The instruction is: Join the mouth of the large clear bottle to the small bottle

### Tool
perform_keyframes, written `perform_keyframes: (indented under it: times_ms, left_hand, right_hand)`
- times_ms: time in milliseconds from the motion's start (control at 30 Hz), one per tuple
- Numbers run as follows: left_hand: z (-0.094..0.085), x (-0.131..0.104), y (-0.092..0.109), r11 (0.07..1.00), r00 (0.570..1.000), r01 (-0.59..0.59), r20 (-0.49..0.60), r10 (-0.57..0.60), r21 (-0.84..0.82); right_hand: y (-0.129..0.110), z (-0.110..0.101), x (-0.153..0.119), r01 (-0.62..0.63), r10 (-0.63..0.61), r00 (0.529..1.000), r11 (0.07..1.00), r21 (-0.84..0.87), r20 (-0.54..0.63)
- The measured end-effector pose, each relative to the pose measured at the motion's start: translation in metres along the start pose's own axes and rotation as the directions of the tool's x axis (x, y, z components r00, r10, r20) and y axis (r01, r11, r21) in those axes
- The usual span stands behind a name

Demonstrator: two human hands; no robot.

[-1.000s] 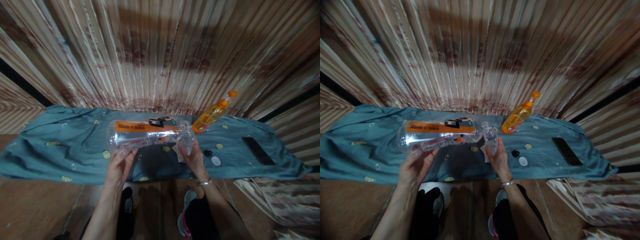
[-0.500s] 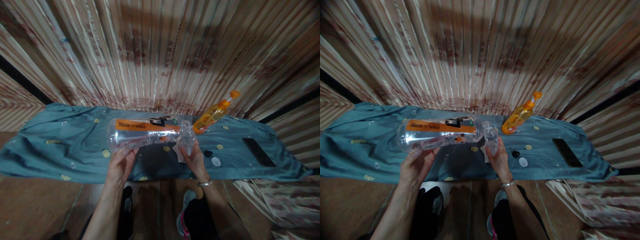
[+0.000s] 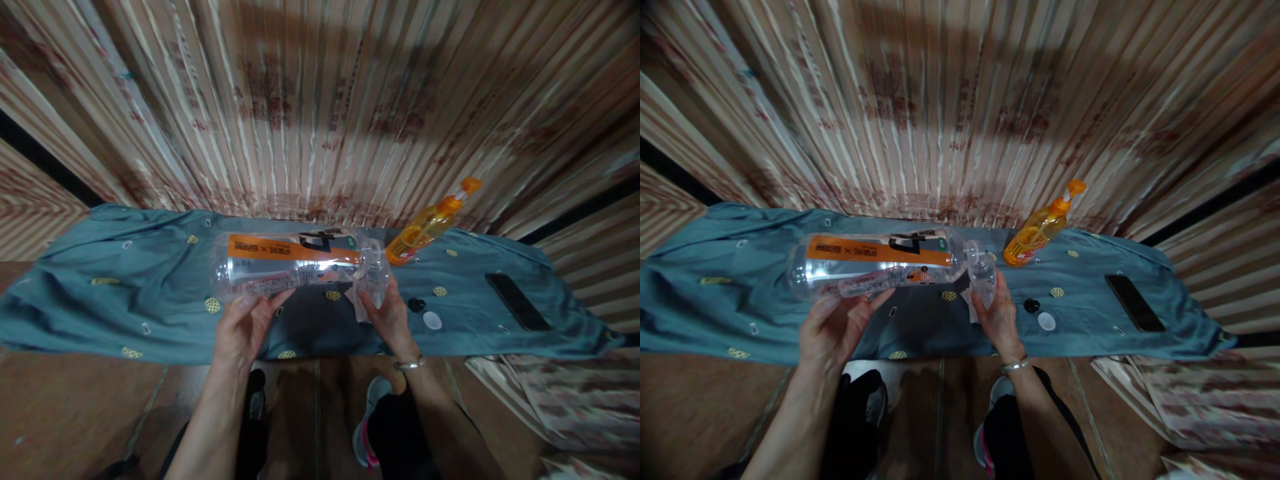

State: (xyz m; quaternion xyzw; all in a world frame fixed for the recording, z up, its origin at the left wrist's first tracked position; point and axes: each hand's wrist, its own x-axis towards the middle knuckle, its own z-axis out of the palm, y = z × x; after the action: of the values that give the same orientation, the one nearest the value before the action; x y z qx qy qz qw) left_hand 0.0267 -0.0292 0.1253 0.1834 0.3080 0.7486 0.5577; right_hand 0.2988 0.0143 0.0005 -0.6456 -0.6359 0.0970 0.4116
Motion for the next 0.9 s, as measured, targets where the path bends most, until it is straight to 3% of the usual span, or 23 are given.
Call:
perform_keyframes:
  times_ms: [433, 900]
  left_hand:
    - [-0.0012, 0.0008, 0.0003, 0.997, 1.0, -0.005, 0.019, 0.004, 0.081]
    - [0.0033, -0.0006, 0.0017, 1.0, 1.0, 0.009, 0.011, -0.009, 0.004]
  right_hand:
    - [-0.0009, -0.0009, 0.0001, -0.01, 0.01, 1.0, 1.0, -0.021, 0.006]
    - [-0.0022, -0.0022, 0.0, -0.029, 0.029, 0.999, 1.0, -0.006, 0.013]
